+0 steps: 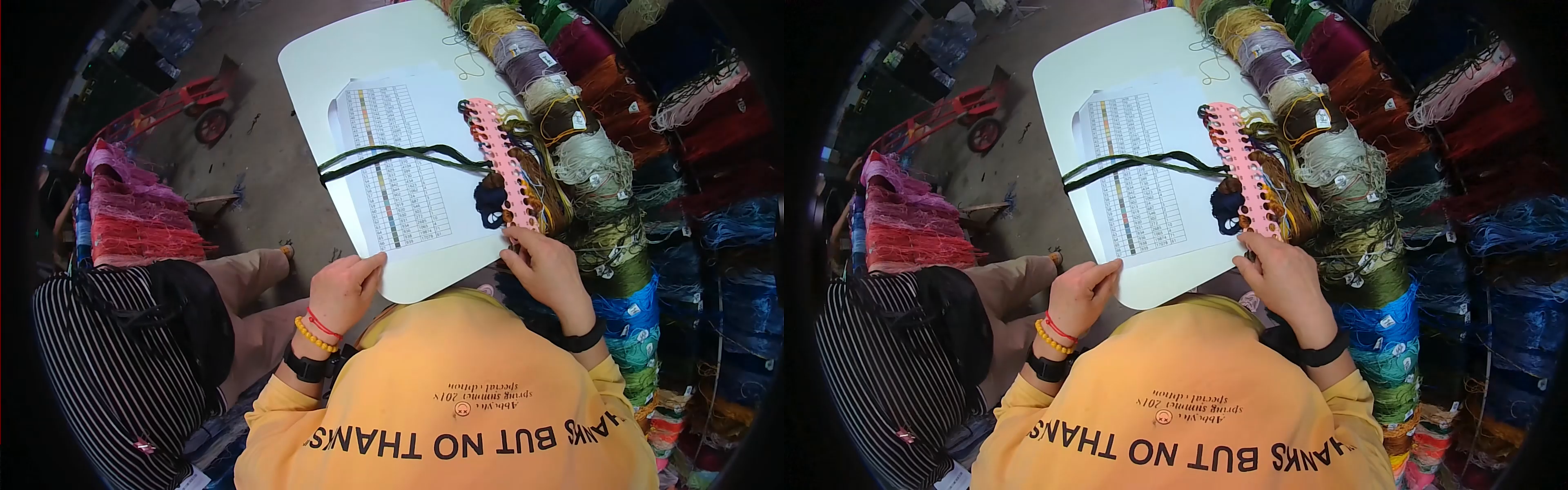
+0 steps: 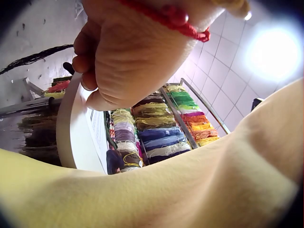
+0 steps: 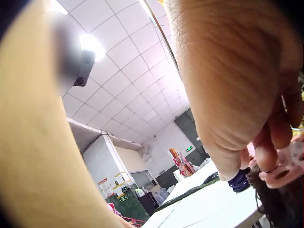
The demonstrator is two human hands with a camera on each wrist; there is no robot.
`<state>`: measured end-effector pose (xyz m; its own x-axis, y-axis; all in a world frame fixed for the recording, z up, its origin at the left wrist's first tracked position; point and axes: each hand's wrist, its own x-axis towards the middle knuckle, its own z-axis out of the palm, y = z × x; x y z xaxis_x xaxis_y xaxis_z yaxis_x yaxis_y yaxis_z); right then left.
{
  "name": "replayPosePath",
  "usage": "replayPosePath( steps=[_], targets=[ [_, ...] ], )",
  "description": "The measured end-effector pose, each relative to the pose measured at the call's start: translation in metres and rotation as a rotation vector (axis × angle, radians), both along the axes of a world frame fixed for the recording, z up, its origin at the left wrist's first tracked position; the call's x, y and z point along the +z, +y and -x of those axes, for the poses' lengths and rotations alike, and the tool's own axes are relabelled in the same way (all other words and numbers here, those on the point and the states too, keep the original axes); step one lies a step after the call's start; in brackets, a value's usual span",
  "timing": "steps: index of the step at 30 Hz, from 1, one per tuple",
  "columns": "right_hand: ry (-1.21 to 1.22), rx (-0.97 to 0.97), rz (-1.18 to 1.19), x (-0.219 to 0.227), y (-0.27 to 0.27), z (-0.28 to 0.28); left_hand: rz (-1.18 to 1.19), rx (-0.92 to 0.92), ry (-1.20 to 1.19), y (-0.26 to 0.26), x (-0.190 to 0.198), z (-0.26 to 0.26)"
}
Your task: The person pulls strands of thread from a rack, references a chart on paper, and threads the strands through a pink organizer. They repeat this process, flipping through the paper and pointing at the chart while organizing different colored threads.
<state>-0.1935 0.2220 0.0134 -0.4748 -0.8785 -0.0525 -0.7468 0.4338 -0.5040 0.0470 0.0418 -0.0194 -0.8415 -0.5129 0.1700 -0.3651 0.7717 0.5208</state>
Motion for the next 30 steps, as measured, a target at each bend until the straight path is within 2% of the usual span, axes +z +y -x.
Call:
replayPosePath(
  steps=[12, 15, 19, 23, 25, 28, 30],
  targets=[
    [-0.005, -0.009, 0.010, 0.000, 0.000, 0.002, -0.027, 0.020, 0.025, -0.001, -0.001, 0.002],
    [0.088, 0.019, 0.082, 0.001, -0.006, 0.004, -0.093, 0.160, 0.011, -0.013, -0.002, 0.007],
    [0.226, 0.229, 0.230, -0.008, -0.034, 0.004, -0.096, 0.286, 0.111, -0.052, -0.014, 0.027],
    [0.209, 0.425, 0.221, -0.027, -0.065, -0.014, -0.039, 0.423, 0.191, -0.107, -0.007, 0.067],
    [0.256, 0.477, 0.172, -0.037, -0.072, -0.022, 0.066, 0.517, 0.169, -0.148, -0.028, 0.086],
    [0.243, 0.459, 0.127, -0.035, -0.073, -0.024, -0.248, 0.525, 0.015, -0.179, -0.028, 0.108],
    [0.230, 0.459, 0.131, -0.036, -0.072, -0.022, -0.256, 0.516, -0.006, -0.185, -0.026, 0.117]
  ],
)
